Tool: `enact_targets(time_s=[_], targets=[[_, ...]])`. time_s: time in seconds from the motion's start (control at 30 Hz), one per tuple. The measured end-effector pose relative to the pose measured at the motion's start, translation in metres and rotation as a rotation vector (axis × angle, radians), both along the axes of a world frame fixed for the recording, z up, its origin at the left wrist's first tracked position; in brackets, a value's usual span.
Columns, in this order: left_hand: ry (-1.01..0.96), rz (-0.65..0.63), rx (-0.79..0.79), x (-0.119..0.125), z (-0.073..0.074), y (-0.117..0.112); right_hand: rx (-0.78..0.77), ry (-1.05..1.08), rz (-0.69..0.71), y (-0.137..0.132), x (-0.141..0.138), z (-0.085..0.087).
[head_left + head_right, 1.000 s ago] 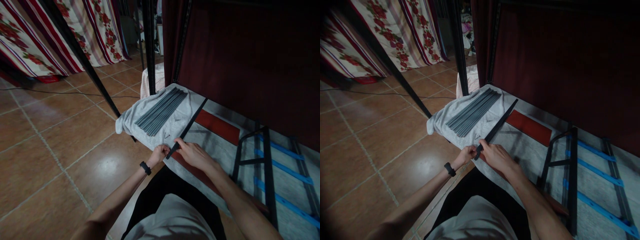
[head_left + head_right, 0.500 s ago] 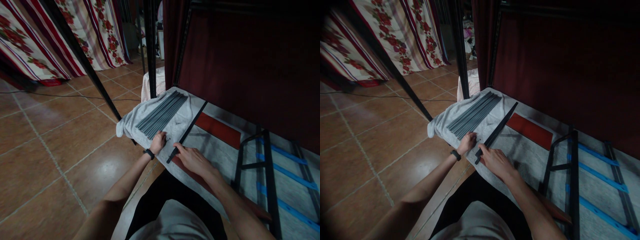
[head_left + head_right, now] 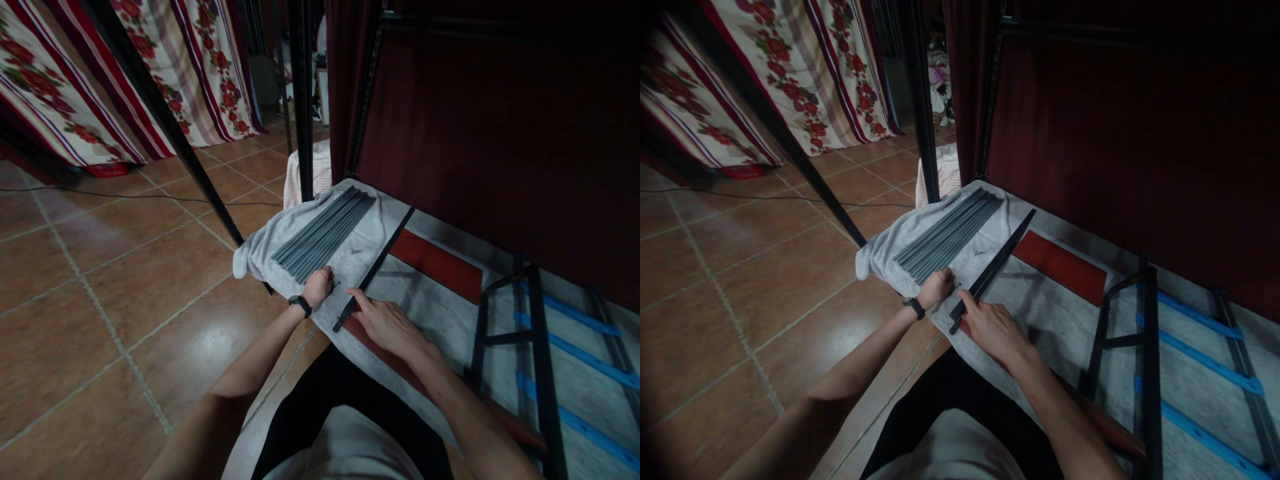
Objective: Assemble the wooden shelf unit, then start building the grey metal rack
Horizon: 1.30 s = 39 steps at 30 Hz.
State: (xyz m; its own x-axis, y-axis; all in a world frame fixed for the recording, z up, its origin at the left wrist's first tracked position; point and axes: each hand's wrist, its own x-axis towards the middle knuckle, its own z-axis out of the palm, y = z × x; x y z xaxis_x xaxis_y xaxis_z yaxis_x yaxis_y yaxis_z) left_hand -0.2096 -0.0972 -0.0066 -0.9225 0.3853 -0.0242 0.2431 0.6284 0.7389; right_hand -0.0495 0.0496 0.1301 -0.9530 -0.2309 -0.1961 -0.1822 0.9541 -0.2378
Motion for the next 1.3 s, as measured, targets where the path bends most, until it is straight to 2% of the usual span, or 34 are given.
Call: enact_targets(time_s=[0.13, 0.2, 0.3, 0.33, 0.4, 0.5, 0.83, 1.07, 1.3], targets=[[-0.122, 0.16, 0.176, 0.009, 0.018, -0.012, -0.013, -0.012, -0.017, 0.001, 0.001, -0.002], [-0.281, 0.16, 0.389, 0.024, 0.031, -0.022, -0.027, -0.001, -0.011, 0.001, 0.001, -0.003], [-0.659, 0.098, 0.893, 0.055, 0.052, -0.033, -0.031, 0.014, -0.008, 0.001, 0.003, -0.004], [-0.729, 0.096, 0.994, 0.065, 0.058, -0.034, -0.033, 0.015, -0.008, 0.001, 0.004, -0.005], [-0.783, 0.108, 1.08, 0.081, 0.067, -0.033, -0.039, 0.016, -0.01, 0.002, 0.005, -0.005], [-0.782, 0.142, 1.108, 0.091, 0.071, -0.029, -0.045, 0.015, -0.003, 0.002, 0.006, -0.005], [-0.713, 0.12, 1.059, 0.096, 0.073, -0.026, -0.089, -0.018, -0.04, 0.002, 0.006, -0.007], [-0.679, 0.062, 1.002, 0.093, 0.069, -0.025, -0.206, -0.033, -0.084, 0.005, 0.007, -0.008], [-0.702, 0.109, 1.019, 0.092, 0.068, -0.026, -0.347, -0.023, -0.105, 0.006, 0.01, -0.015]])
